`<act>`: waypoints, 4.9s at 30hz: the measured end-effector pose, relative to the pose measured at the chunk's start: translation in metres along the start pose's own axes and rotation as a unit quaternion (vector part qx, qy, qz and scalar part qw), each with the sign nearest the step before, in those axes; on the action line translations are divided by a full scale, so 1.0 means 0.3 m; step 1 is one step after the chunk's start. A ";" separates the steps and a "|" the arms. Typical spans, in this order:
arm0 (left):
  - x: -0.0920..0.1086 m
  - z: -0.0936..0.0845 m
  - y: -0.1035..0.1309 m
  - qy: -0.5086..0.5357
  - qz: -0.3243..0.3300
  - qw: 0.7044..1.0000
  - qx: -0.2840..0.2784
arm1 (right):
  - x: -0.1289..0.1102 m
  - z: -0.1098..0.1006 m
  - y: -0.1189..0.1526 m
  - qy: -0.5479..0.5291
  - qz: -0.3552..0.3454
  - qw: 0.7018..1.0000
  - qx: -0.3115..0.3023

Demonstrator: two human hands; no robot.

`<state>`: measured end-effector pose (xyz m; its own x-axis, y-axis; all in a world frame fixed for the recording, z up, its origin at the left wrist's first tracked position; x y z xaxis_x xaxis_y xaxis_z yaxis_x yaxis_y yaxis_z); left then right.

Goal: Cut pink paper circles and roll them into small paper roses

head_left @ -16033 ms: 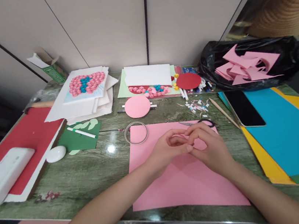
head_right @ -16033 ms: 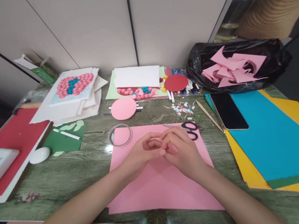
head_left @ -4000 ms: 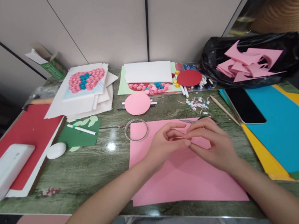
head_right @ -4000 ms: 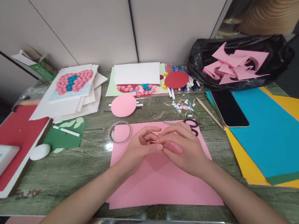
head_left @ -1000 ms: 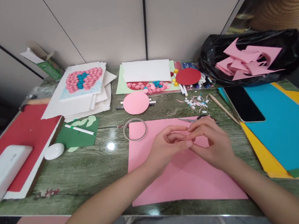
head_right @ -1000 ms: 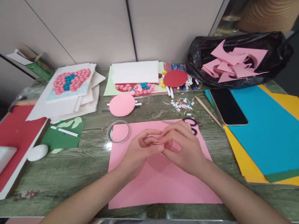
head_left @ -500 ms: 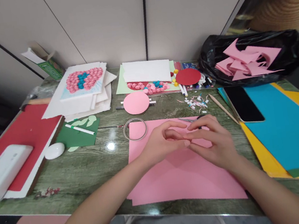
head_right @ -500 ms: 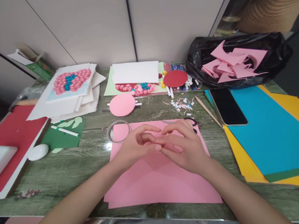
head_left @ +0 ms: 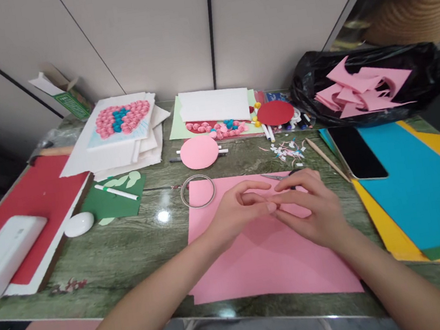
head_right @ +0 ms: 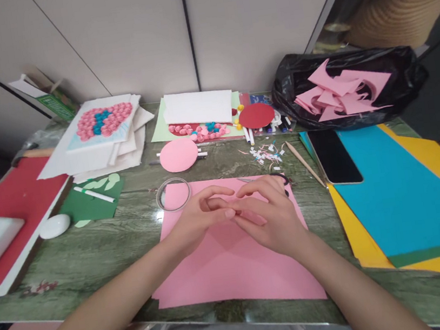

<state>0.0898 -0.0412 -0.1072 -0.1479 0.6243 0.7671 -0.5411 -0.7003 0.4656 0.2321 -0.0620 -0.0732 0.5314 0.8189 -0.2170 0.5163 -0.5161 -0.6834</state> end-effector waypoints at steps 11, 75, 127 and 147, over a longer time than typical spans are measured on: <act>0.007 -0.015 -0.006 -0.024 -0.024 0.999 -0.040 | 0.001 -0.002 0.003 -0.028 -0.001 1.000 0.010; -0.010 0.015 0.001 0.067 -0.027 0.996 -0.061 | 0.016 0.004 -0.005 -0.119 0.054 0.991 0.027; -0.027 0.018 -0.002 0.103 -0.017 0.993 -0.051 | -0.002 0.005 -0.006 -0.070 0.026 0.997 0.031; -0.043 0.015 -0.008 0.146 -0.004 0.989 -0.034 | 0.000 0.014 -0.003 -0.012 0.044 0.998 0.044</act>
<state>0.0967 -0.0492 -0.1161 -0.3701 0.7097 0.5995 -0.5958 -0.6764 0.4330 0.2287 -0.0605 -0.0755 0.5555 0.7772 -0.2956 0.4063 -0.5639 -0.7190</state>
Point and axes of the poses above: each hand's wrist, its own y-axis away from the middle knuckle, its own z-axis out of the palm, x = y × z, the point moved 4 cm from there along -y, towards the middle knuckle, and after that the axes turned 13 degrees about -z, right-handed, at the moved point
